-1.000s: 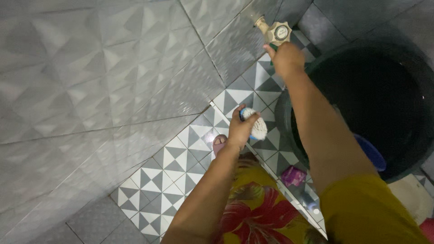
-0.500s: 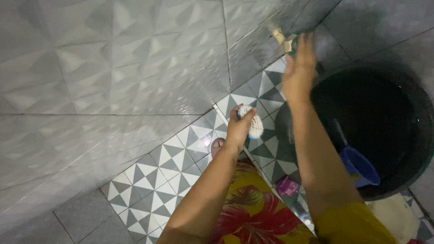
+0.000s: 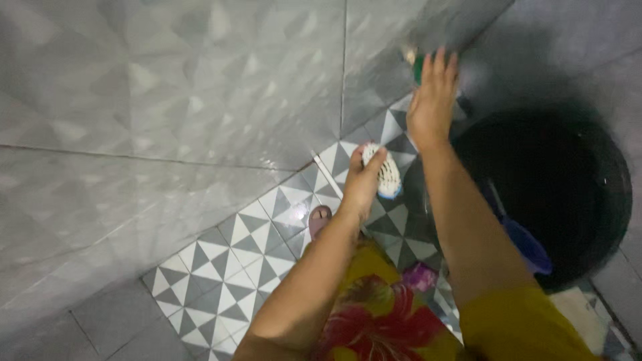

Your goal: The person cleans a faucet by scrubbing it with a brush and a green scouring pad while rinsing it with water from a bucket and the tap.

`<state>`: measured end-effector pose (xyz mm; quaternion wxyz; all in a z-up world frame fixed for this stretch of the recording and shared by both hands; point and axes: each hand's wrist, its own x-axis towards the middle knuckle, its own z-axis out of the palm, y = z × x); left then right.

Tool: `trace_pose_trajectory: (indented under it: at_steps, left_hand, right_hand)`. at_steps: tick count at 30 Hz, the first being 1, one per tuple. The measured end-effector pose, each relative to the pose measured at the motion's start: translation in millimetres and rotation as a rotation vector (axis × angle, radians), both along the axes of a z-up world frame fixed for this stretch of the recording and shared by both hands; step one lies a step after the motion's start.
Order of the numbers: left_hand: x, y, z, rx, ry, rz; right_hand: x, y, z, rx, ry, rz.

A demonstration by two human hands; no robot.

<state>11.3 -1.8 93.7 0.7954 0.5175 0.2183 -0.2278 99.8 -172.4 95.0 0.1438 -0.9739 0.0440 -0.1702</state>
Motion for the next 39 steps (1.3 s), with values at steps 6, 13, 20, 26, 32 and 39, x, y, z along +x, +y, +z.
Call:
trace_pose_trajectory:
  at_steps: [6,13,20,26,32,39]
  left_hand:
    - [-7.5,-2.9,0.7,-0.044,-0.027,-0.009]
    - [-21.1,0.4,-4.3,0.035,0.029,-0.088]
    - [-46.4,11.7,-22.1,0.073,0.124,-0.112]
    - [-46.0,29.2,-27.0,0.038,0.109,-0.129]
    - [-41.8,39.5,-28.7,0.112,0.168,-0.154]
    - [-39.1,33.6,-22.4,0.073,0.135,-0.166]
  right_hand:
    - [50.9,-28.8,2.8,0.556,0.384,-0.322]
    - [12.8,-15.6,-9.6,-0.041,-0.086,0.008]
    - [49.1,-34.0,15.8,0.672,0.257,-0.118]
    - [-4.4,-17.7,-7.6,0.124,-0.11,0.067]
    - [68.3,-55.6,-27.2,0.529,0.369,-0.244]
    - [1.3,-14.4,-15.5,-0.048,-0.054,-0.042]
